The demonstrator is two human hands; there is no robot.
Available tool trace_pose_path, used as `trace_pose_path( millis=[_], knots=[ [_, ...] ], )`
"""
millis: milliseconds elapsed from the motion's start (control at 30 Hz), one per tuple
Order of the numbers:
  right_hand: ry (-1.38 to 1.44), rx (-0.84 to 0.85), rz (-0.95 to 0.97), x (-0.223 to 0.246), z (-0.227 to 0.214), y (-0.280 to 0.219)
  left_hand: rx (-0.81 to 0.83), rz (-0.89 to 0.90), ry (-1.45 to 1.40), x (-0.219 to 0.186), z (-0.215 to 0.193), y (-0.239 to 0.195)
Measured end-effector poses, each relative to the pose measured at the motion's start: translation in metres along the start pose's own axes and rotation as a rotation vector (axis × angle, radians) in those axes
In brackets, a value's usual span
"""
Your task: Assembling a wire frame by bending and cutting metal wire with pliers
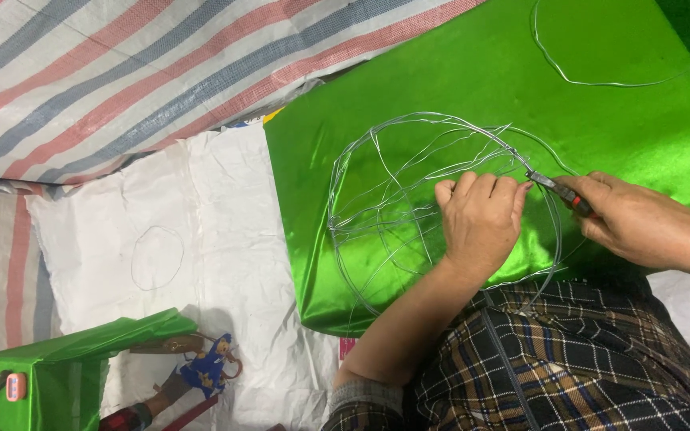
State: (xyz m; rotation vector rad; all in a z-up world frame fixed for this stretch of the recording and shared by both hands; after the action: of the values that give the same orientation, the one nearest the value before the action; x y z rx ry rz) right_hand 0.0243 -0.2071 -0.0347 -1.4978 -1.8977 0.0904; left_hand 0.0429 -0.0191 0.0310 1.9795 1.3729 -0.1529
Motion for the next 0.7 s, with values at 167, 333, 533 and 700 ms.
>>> trace_pose_path(
  millis=[167,333,533,700],
  knots=[
    [-0.073,-0.033,-0.039,-0.012,0.009,0.003,0.016,0.011,-0.003,-0.002,0.004,-0.002],
    [-0.087,-0.198,-0.145,-0.037,0.032,0.010,-0.004,0.008,-0.001,-0.004,0.002,-0.005],
    [-0.163,-0.184,-0.061,-0.042,0.033,0.009,-0.013,0.025,-0.010,-0.006,-0.001,-0.004],
    [-0.178,-0.219,-0.123,-0.040,0.026,0.008,-0.007,0.039,0.005,-0.005,0.003,-0.004]
  ],
)
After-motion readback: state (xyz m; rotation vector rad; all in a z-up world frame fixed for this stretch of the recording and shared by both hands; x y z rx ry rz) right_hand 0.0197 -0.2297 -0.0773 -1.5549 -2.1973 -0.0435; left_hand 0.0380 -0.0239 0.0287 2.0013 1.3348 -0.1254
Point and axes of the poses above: each hand's wrist, its own y-axis towards the middle knuckle, its own z-axis out of the palm, x = y × z, the point moved 6 cm from there along y, towards the middle knuckle, and after that the axes turned 10 degrees about -z, right-handed, at the moved point
